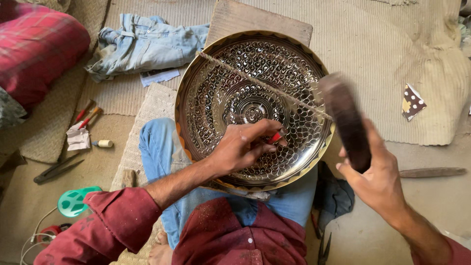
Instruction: The person sits on the floor with a large decorated brass tray on their lap and engraves ornamental patterns into it. They hold a red-handled punch against the tray surface with one hand and repeatedly strike it with a wooden mallet held in the other hand, repositioning the punch to work new spots across the tray.
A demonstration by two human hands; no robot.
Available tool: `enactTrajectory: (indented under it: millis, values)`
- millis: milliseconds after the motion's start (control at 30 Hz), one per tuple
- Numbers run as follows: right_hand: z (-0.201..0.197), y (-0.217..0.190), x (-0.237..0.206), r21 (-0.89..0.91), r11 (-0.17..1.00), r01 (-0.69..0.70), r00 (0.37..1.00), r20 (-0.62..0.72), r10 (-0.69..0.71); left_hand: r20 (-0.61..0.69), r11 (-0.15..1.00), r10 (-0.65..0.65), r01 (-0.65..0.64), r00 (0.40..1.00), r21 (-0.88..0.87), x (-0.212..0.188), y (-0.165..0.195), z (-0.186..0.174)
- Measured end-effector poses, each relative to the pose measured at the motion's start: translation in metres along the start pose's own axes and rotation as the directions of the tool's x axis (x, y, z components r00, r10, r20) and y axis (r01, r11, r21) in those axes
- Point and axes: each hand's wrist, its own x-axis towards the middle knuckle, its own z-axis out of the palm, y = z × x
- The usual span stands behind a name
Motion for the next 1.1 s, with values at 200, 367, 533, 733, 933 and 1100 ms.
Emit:
enactTrajectory:
  millis: [200, 367, 533, 733, 933, 1100]
  values:
    - [-0.003, 0.002, -0.001, -0.013, 0.998, -0.060, 0.998, 0.002, 0.061, 0.009, 1.000, 0.003, -0.003, 1.000, -0.010, 0.003, 0.004, -0.003]
    - [-0.005, 0.004, 0.000, -0.353, 0.935, -0.019, 0.999, 0.032, 0.032, 0.012, 1.000, 0.001, -0.001, 1.000, 0.004, 0.003, 0.007, -0.003]
    - [-0.007, 0.011, -0.001, -0.492, 0.869, 0.055, 0.997, 0.069, -0.024, 0.014, 0.999, 0.009, -0.009, 1.000, 0.036, 0.002, 0.005, -0.003]
    - [-0.006, 0.021, 0.002, -0.450, 0.891, 0.055, 0.997, 0.073, -0.025, -0.004, 0.995, 0.022, -0.021, 1.000, 0.094, 0.003, 0.004, 0.000]
    - [-0.007, 0.010, 0.001, -0.670, 0.740, 0.058, 0.993, 0.116, 0.027, -0.007, 0.998, 0.046, -0.045, 0.999, 0.044, 0.002, 0.009, -0.004]
    - [-0.003, 0.005, 0.004, -0.769, 0.637, 0.056, 0.990, 0.127, 0.066, -0.029, 0.999, 0.006, -0.005, 1.000, 0.034, 0.001, 0.009, -0.003]
